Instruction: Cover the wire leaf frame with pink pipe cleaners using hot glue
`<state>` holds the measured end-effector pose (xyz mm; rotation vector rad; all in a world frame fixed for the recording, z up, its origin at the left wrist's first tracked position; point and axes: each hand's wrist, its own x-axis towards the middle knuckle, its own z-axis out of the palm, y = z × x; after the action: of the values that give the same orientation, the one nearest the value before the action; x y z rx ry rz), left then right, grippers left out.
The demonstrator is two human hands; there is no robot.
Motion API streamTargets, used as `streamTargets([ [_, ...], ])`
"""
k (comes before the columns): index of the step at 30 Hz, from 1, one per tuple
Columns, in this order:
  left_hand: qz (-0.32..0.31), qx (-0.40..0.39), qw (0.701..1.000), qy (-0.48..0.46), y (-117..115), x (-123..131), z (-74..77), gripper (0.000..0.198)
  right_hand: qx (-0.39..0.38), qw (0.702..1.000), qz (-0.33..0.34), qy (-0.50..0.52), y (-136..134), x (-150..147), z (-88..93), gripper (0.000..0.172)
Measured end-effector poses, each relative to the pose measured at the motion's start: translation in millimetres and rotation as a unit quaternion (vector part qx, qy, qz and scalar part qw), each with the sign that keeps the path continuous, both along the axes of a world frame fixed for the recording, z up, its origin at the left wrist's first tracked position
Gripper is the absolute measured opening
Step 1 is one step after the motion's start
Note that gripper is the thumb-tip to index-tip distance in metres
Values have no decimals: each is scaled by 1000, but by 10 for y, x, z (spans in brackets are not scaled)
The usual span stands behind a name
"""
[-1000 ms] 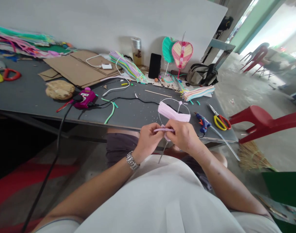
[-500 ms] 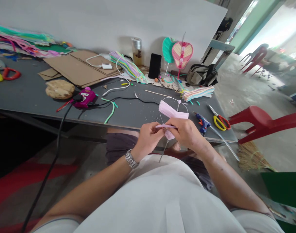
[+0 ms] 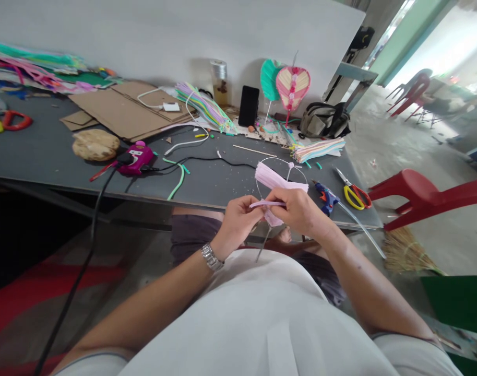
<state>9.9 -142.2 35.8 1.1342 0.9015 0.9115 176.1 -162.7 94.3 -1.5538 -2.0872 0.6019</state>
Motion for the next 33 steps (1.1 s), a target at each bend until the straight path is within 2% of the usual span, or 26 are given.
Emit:
streamTargets([
  [13,58,26,998,20,-3,25,6,15,6,999,-25,-41,35,-91,-59,9],
  [22,42,16,999,25,17,23,63,11,-44,999,2,16,131,-36,1,9],
  [28,37,-18,999,-18,37,35,23,17,-58,998,27,-3,174,26,61,14],
  [33,23,-24,999,-25,44,14,4,19,-67,997,14,-28,169,40,104,13],
])
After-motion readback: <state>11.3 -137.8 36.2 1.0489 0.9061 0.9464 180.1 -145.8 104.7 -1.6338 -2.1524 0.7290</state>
